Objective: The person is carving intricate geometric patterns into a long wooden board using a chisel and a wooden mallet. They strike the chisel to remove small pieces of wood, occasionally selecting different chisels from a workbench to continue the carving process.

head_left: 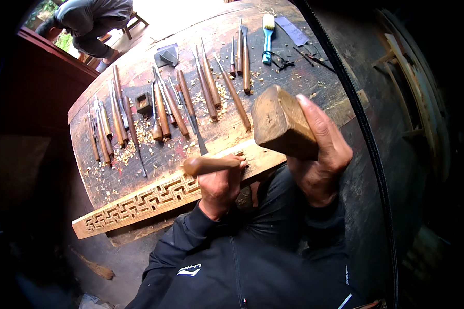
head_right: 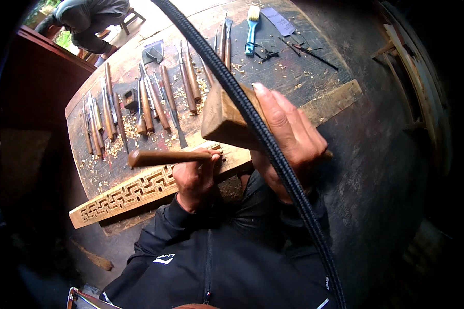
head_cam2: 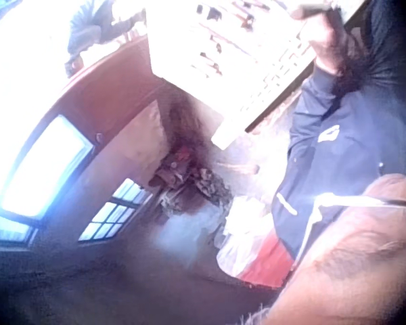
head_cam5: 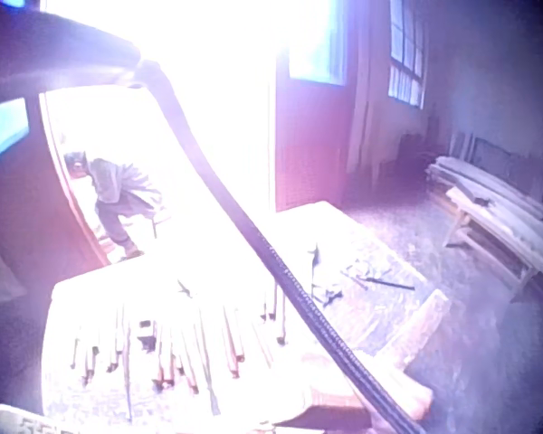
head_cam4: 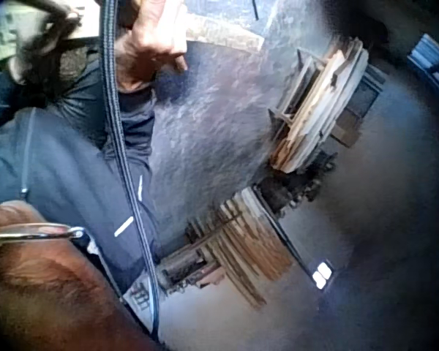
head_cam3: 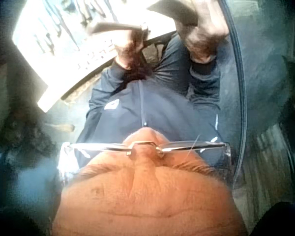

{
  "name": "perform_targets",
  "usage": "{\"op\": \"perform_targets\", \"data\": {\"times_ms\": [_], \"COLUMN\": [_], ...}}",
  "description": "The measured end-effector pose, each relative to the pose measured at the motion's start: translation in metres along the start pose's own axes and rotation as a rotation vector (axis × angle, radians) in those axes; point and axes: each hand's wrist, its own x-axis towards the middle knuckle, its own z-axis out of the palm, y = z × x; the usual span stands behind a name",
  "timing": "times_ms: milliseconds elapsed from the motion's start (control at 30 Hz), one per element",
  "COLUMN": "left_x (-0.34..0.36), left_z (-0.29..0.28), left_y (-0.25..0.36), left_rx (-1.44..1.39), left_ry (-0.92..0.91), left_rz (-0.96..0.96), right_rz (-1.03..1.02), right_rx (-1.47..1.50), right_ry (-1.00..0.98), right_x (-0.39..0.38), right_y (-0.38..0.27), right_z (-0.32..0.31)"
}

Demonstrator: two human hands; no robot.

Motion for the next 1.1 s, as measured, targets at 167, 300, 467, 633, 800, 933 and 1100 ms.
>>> {"op": "perform_targets", "data": {"times_ms": [167,300,467,633,800,933,1100], "left_x": [0.007,0.008,0.005,-0.001,0.000,-0.010,-0.009], "left_z": [0.005,0.009,0.010,0.004,-0.001,0.001,0.001], "left_y": [0.000,-0.001,0.000,0.000,0.003,-0.006,-0.005], "left_rx": [0.017,0.027,0.059,-0.007,-0.347,-0.214,-0.254], "left_ry": [-0.043,-0.030,-0.036,0.037,0.133,0.065,0.059], "left_rz": [-0.008,0.051,0.096,-0.083,-0.472,-0.315,-0.348], "right_rz": [-0.215,-0.259,-0.320,-0.203,0.137,0.117,0.188], "right_rx": [-0.091,0.092,-0.309,-0.210,-0.409,-0.094,-0.001], "right_ry": [0.074,0.160,-0.107,0.110,0.235,0.157,0.093], "right_x": [0.050,0.055,0.062,0.049,-0.009,-0.019,-0.023], "right_y": [-0.009,-0.003,-0.039,-0.020,-0.016,-0.013,-0.009], "right_z": [-0.029,-0.050,-0.069,-0.077,-0.070,-0.053,-0.055]}}
